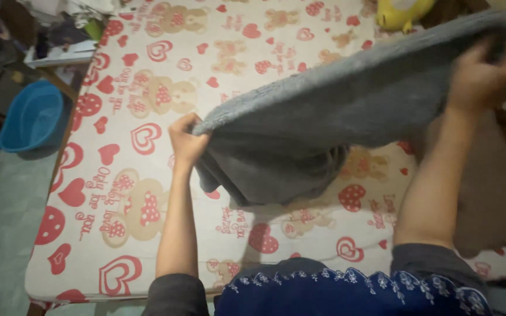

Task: Folding a grey blanket and arranging pillows and bolsters on a bed.

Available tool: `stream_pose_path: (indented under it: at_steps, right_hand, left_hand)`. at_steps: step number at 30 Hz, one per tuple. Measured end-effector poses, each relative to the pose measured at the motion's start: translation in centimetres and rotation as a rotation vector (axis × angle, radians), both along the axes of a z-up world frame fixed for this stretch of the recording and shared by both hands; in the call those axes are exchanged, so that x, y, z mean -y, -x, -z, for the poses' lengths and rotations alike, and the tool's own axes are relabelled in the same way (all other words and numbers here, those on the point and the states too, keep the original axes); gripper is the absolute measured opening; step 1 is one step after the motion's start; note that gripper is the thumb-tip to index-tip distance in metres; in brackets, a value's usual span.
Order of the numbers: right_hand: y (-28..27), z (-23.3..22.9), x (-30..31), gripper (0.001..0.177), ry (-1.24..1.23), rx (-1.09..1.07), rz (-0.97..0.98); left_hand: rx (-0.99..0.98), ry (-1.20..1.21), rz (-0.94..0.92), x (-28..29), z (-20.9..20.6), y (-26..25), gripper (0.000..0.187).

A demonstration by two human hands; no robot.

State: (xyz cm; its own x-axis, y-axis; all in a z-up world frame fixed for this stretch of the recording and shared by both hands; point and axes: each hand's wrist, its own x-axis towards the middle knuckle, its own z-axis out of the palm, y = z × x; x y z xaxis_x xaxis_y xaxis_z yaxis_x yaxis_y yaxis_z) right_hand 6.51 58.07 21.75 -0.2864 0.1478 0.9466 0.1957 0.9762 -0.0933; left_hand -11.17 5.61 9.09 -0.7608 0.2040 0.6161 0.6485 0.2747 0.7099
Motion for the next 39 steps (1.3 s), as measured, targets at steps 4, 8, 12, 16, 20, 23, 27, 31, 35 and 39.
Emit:
stream_pose_path:
  at_steps: [4, 8, 12, 16, 20, 23, 27, 31, 35, 39]
  right_hand:
    - [1.6, 16.0, -3.9, 0.031, 0.163, 0.198, 0.068]
    - [0.5, 25.8, 2.2, 0.024, 0.371, 0.391, -0.248]
    - [-1.0, 27.0, 9.1, 0.028, 0.602, 0.503, -0.524]
    - [-1.3, 23.6, 17.7, 0.036, 0.769, 0.849, -0.609]
    - [-1.1, 23.6, 20.6, 0.034, 0.637, 0.963, -0.756]
    - [-1.4, 22.8, 19.7, 0.042, 0.823, 1.030, -0.931]
    - [-3.0, 25.3, 16.6, 0.062, 0.649, 1.159, -0.807]
    - [-5.6, 33.7, 9.0, 0.065, 0.639, 1.155, -0.724]
    - [-8.8, 31.6, 6.9, 0.053, 0.663, 1.195, -0.421]
    - [-11.6, 33.4, 3.9, 0.048, 0.491, 1.117, -0.050]
  left_hand:
    - [0.040, 0.017, -0.119, 1.0, 1.7, 2.0, 0.022]
    - [0.311, 0.256, -0.303, 2.0, 3.6, 2.3, 0.023]
    - [0.279, 0.424, -0.043, -0.2, 6.8, -0.6, 0.074]
    - [0.228, 0.357, 0.431, -7.8, 7.5, -6.4, 0.084]
    - [0.192, 0.383, 0.652, -12.0, 8.5, -9.1, 0.064]
    - [0.226, 0.567, 0.664, -11.2, 7.9, -8.7, 0.045]
    - [0.218, 0.495, 0.636, -5.5, 7.7, -5.9, 0.033]
    - [0.294, 0.337, 0.286, 1.6, 6.0, -3.8, 0.030]
    - [0.351, 0.400, 0.031, 5.2, 6.3, -2.8, 0.026]
    - [0.291, 0.384, 0.042, 5.3, 7.7, -2.6, 0.025]
